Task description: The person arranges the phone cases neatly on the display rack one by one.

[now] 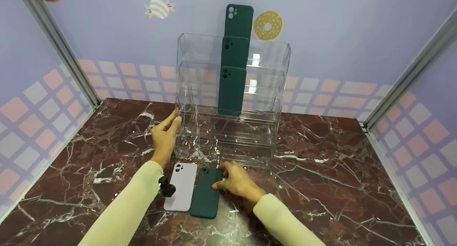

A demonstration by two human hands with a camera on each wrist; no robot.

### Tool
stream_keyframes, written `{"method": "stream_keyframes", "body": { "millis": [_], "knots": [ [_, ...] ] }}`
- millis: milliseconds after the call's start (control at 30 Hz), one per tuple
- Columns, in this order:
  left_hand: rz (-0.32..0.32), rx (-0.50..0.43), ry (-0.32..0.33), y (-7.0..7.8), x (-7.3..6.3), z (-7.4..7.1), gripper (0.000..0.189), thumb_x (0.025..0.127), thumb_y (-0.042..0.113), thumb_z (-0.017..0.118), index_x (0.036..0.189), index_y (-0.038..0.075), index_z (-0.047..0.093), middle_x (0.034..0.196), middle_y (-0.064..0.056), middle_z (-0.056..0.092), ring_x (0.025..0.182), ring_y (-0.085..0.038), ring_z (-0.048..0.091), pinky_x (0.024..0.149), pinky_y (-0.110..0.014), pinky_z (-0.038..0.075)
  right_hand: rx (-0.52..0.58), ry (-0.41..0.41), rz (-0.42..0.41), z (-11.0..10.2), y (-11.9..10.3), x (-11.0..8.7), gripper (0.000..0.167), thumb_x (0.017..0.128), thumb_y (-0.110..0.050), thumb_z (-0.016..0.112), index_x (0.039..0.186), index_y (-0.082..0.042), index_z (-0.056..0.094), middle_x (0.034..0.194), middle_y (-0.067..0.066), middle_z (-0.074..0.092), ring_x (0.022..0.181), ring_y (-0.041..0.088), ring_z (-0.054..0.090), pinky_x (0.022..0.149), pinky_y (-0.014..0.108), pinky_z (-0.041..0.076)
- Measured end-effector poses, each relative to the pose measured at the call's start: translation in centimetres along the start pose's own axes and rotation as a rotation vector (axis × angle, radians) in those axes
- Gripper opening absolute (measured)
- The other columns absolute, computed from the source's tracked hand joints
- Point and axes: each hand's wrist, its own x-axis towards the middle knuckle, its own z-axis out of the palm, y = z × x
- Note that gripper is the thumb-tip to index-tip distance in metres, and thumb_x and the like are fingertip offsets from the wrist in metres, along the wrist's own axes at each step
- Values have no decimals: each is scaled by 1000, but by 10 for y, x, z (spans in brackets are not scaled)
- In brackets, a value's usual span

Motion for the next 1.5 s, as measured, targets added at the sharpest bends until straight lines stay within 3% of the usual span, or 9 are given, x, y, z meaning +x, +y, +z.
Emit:
{"method": "stream_keyframes", "body": {
  "millis": [300, 500, 667, 833, 1000, 1200, 1500],
  "knots": [
    [33, -15, 1, 2, 3, 1, 30, 98, 8, 78, 127, 7, 77, 127, -7, 74, 114, -21, 73, 98, -30, 57, 59, -8, -4, -1, -5, -2, 59, 77, -17, 98, 122, 0, 62, 105, 9, 61, 92, 23, 60, 82, 42, 53],
    [20, -18, -4, 2, 4, 0, 30, 99, 9, 77, 128, 8, 77, 126, -6, 75, 110, -19, 74, 93, -28, 58, 122, -35, 4, -3, -6, -7, 61, 81, -14, 95, 125, 0, 55, 96, 7, 64, 85, 21, 60, 73, 37, 52],
    [-23, -19, -10, 3, 1, 0, 30, 99, 11, 77, 130, 12, 77, 126, -4, 74, 113, -16, 73, 96, -29, 57, 268, -34, -37, -6, -4, -13, 61, 85, -7, 90, 132, 4, 53, 91, 9, 66, 76, 20, 64, 63, 28, 54],
    [-25, 5, -2, 3, 0, 0, 30, 99, 12, 78, 129, 13, 78, 125, -3, 75, 112, -16, 73, 97, -31, 57, 442, -26, -78, -12, -3, -18, 57, 90, 4, 82, 138, 8, 52, 97, 15, 65, 79, 20, 68, 67, 34, 63],
    [-5, 18, 7, 2, 0, 0, 30, 98, 11, 79, 128, 12, 78, 125, -5, 74, 114, -18, 73, 98, -32, 57, 462, 41, -130, -26, -10, -17, 54, 93, 6, 77, 142, 5, 55, 101, 16, 65, 85, 20, 68, 73, 33, 63],
    [15, 2, 5, 0, 0, -1, 30, 98, 9, 78, 128, 10, 78, 125, -5, 75, 111, -19, 74, 96, -29, 58, 423, 196, -167, -52, -19, -11, 48, 94, 7, 75, 139, -2, 62, 96, 14, 66, 82, 20, 70, 70, 39, 64],
    [17, -25, -8, 0, -1, 0, 30, 99, 9, 78, 129, 10, 77, 127, -7, 74, 115, -20, 73, 97, -32, 58, 484, 366, -218, -91, -36, 2, 49, 92, 15, 71, 138, -2, 63, 98, 19, 71, 78, 26, 69, 69, 33, 62]
  ]
}}
